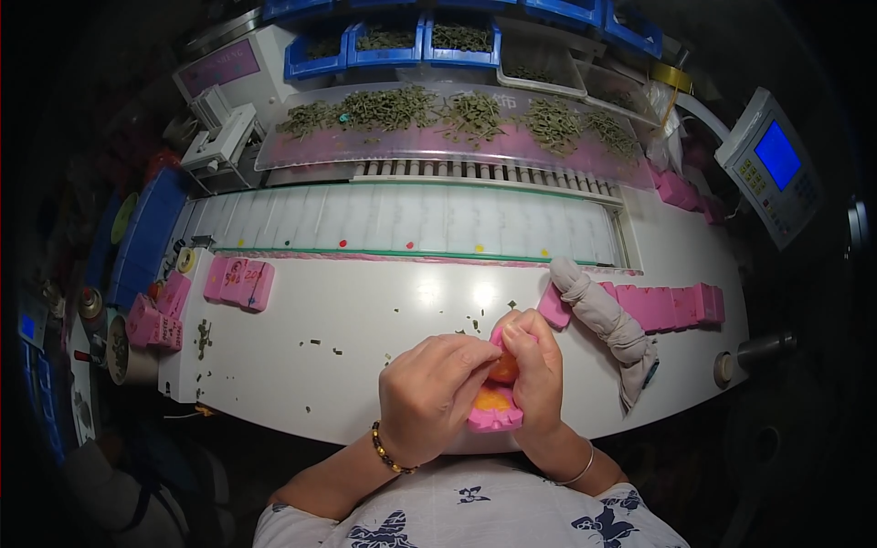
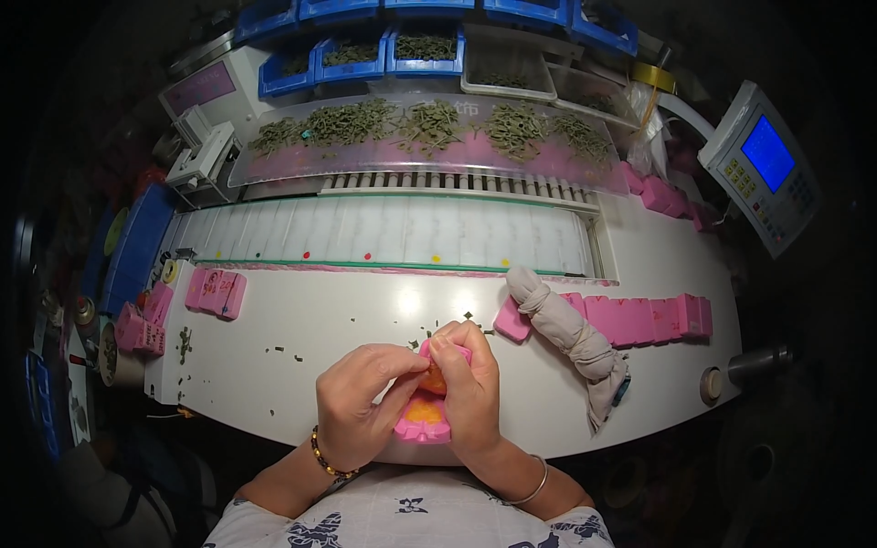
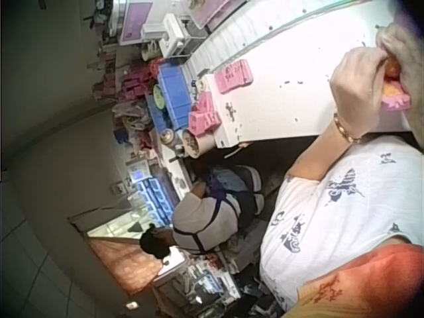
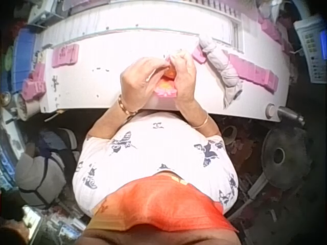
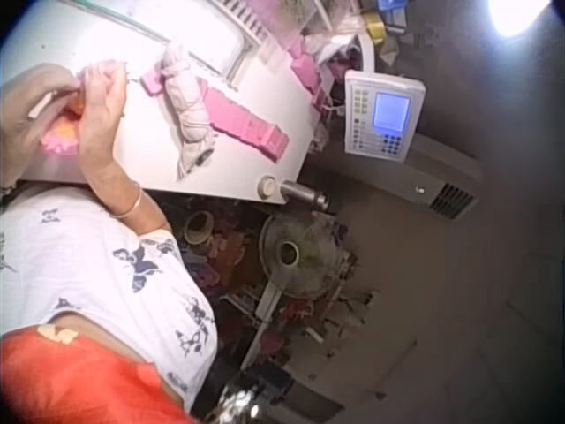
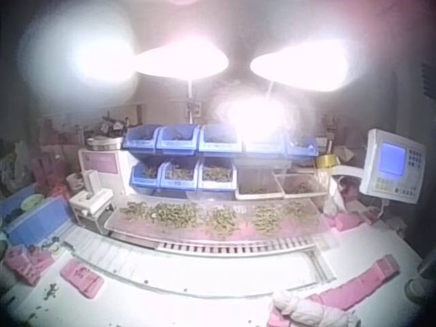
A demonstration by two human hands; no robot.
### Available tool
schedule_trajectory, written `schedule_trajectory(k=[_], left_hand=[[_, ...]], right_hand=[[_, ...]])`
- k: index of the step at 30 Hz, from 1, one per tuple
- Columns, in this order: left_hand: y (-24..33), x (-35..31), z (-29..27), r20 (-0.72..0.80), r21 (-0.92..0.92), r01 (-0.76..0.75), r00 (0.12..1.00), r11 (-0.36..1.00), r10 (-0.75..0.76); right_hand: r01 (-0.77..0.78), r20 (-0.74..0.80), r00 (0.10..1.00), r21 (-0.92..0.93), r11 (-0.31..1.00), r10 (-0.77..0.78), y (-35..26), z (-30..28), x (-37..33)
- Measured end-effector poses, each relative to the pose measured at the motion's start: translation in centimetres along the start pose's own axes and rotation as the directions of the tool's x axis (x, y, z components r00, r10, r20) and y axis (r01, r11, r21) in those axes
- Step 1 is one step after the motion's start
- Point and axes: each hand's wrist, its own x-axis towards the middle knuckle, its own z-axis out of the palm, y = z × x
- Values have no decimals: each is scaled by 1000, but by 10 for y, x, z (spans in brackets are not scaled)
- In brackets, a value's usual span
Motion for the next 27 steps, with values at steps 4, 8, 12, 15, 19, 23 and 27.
schedule_trajectory(k=[4, 8, 12, 15, 19, 23, 27], left_hand=[[-2, 1, 0, 6, -12, -1, 1000, 1000, 1], [0, 2, -2, 15, 2, 2, 1000, 1000, -2], [3, 2, -5, 26, 31, -3, 1000, 1000, 2], [4, 2, -5, 16, 24, 2, 1000, 1000, -2], [-5, -4, 0, 7, -177, 127, 992, 976, -128], [-1, -3, 6, 32, -451, 393, 904, 801, -426], [-7, -5, 10, 119, -613, 483, 839, 625, -531]], right_hand=[[21, -4, 1000, -9, 1000, -21, 0, 1, -1], [55, 18, 998, -37, 998, -55, 2, -4, -2], [117, 53, 992, -59, 991, -114, 4, -6, -3], [160, 98, 984, -89, 983, -152, 5, -8, -2], [124, 125, 985, -42, 991, -117, 4, -6, -3], [136, 141, 981, 0, 991, -134, 11, -6, -5], [132, 147, 980, 7, 991, -131, 11, -4, -5]])
